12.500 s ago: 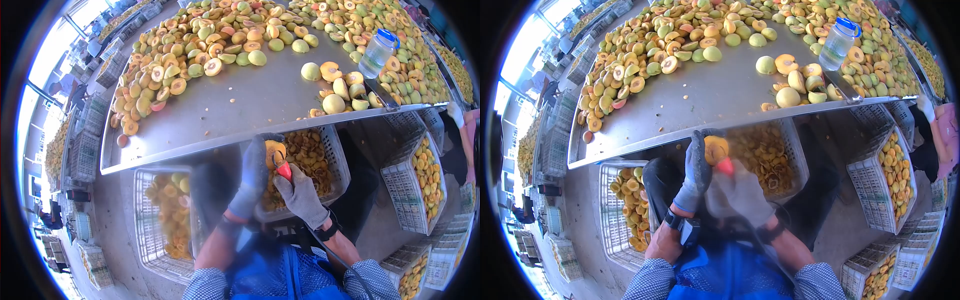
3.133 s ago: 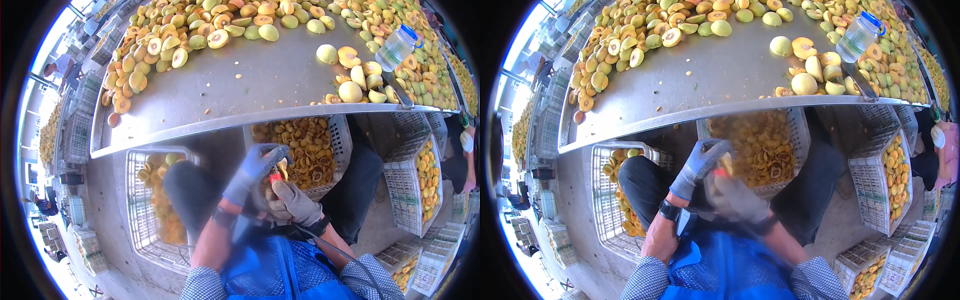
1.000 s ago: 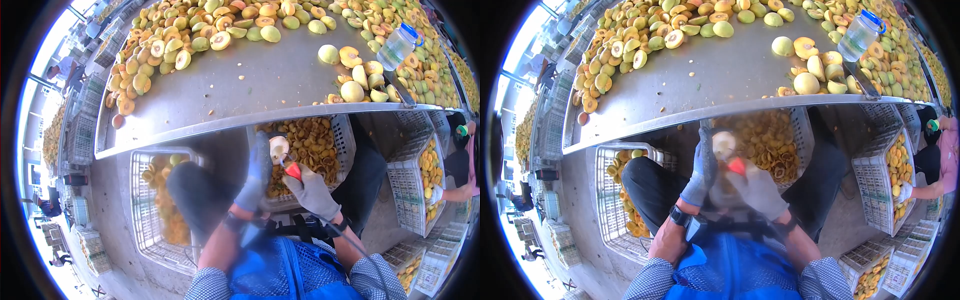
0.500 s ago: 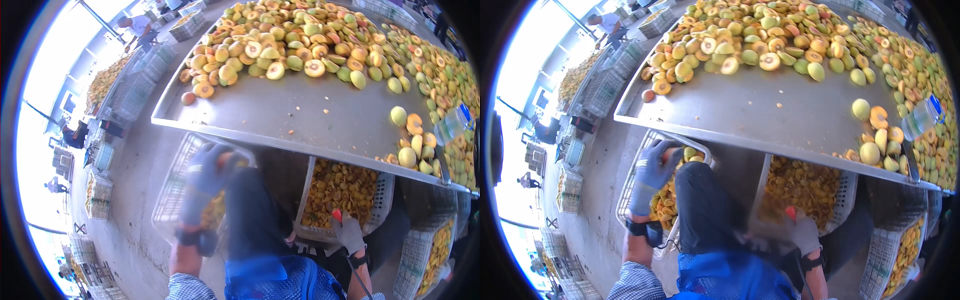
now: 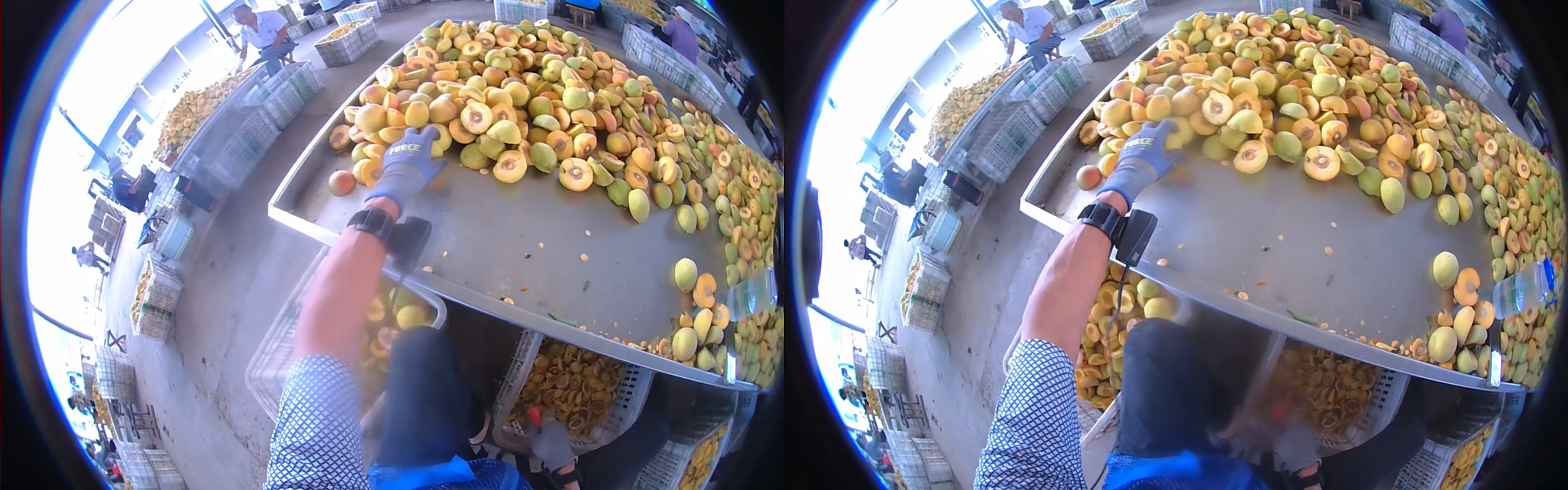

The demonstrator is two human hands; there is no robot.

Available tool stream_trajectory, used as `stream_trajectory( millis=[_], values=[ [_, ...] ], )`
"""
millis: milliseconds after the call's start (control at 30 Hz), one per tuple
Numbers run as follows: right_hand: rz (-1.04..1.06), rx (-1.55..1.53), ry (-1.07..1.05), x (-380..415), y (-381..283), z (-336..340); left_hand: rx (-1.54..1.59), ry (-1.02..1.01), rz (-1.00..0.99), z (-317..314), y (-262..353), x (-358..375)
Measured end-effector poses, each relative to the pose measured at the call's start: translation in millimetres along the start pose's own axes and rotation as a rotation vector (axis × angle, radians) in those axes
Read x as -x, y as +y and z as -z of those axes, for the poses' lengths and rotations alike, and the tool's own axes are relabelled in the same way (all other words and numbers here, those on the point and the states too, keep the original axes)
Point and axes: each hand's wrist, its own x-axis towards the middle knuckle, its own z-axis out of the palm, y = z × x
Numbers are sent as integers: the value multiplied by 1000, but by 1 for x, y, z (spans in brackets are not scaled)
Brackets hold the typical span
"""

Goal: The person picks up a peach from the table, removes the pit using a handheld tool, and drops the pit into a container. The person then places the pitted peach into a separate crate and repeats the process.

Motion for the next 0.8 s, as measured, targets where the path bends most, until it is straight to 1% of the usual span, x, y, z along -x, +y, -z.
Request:
stream_trajectory(
  millis=[33,67,100,133,200,267,300,333,400,433,467,500,533,567,633,667,733,767,800],
  values=[
    [-19,0,-1,1,-3,1,48,66,36,-2,4,1],
    [44,14,58,1,-6,2,104,172,-9,-8,-1,3],
    [108,30,122,-1,-11,6,392,136,98,-7,-1,7],
    [86,28,130,-3,-16,12,676,94,207,-5,3,17],
    [370,-44,226,-14,-31,29,1264,-55,244,42,36,69],
    [257,-262,253,-23,-79,60,1552,-94,90,43,51,113],
    [330,-278,295,-27,-91,69,1698,-134,119,46,66,134],
    [402,-292,337,-28,-100,76,1572,-109,84,47,80,154],
    [194,-537,255,-28,-120,87,1626,-70,258,41,112,190],
    [178,-533,265,-26,-128,89,1327,-34,41,32,118,206],
    [235,-546,285,-25,-135,92,1617,-92,207,30,132,216],
    [296,-559,307,-20,-139,93,1734,-115,244,30,146,227],
    [292,-556,324,-15,-142,94,1850,-135,274,32,157,234],
    [297,-580,305,-12,-145,96,1856,-144,255,33,166,240],
    [296,-635,297,-2,-150,99,2113,-269,220,36,179,249],
    [292,-633,311,0,-150,100,2116,-281,210,34,184,250],
    [344,-545,399,1,-145,100,1711,-240,64,26,189,254],
    [309,-486,413,0,-144,103,1713,-246,59,22,190,256],
    [307,-486,420,-1,-143,106,1784,-309,66,20,191,257]
  ],
)
